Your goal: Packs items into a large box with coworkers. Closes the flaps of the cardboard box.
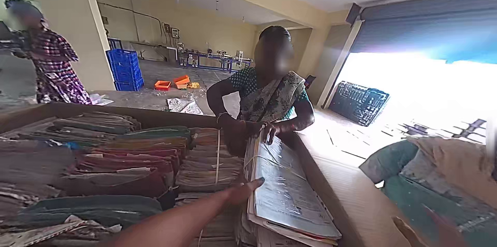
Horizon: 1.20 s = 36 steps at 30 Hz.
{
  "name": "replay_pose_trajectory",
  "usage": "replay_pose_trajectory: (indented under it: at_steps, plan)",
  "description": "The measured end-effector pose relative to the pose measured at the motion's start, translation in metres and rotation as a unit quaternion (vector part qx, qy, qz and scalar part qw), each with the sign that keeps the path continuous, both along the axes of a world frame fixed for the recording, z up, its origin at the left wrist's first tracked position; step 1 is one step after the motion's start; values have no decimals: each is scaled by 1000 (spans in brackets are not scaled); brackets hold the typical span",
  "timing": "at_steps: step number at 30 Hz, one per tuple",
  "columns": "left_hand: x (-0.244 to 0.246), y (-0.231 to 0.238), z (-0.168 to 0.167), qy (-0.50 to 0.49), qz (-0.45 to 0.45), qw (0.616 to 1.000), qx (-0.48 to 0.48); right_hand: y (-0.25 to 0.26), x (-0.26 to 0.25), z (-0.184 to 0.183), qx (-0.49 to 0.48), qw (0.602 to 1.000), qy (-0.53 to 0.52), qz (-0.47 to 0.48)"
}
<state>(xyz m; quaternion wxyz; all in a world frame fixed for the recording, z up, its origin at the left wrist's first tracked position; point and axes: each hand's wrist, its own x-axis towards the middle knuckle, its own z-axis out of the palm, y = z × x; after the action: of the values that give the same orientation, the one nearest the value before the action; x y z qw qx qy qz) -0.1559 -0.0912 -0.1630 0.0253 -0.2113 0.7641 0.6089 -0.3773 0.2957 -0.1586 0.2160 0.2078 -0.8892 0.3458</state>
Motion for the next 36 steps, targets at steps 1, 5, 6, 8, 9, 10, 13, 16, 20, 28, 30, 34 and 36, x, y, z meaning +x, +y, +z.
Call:
replay_pose_trajectory:
  at_steps: [1, 5, 6, 8, 9, 10, 13, 16, 20, 28, 30, 34, 36]
  plan:
    - [4, -6, -1, 12, -43, 999, -3, -19, 17, 30, 49, 996, 9, 78]
    - [8, -35, -15, 18, -126, 990, -61, -124, 82, 89, 193, 911, 16, 363]
    - [9, -45, -20, 19, -139, 985, -95, -151, 93, 89, 230, 871, 25, 434]
    - [15, -61, -26, 25, -195, 969, -148, -204, 117, 89, 297, 786, 8, 542]
    - [18, -65, -28, 37, -211, 964, -157, -230, 126, 86, 330, 749, -3, 574]
    - [23, -64, -28, 51, -221, 961, -161, -255, 131, 81, 365, 719, -11, 592]
    - [39, -54, -12, 40, -245, 945, -215, -314, 138, 63, 515, 658, -13, 549]
    - [37, -55, -22, -36, -257, 924, -280, -323, 149, 63, 631, 628, 1, 455]
    - [32, -42, -30, -4, -315, 892, -325, -305, 144, 81, 621, 637, 9, 457]
    - [5, 0, -35, -44, -359, 829, -426, -287, 126, 90, 568, 654, 32, 499]
    - [8, -1, -29, -66, -372, 817, -435, -291, 135, 83, 585, 650, 25, 483]
    - [22, -19, -17, -19, -370, 822, -434, -293, 137, 72, 580, 666, 32, 468]
    - [33, -20, -8, -30, -364, 825, -431, -295, 140, 66, 582, 664, 28, 469]
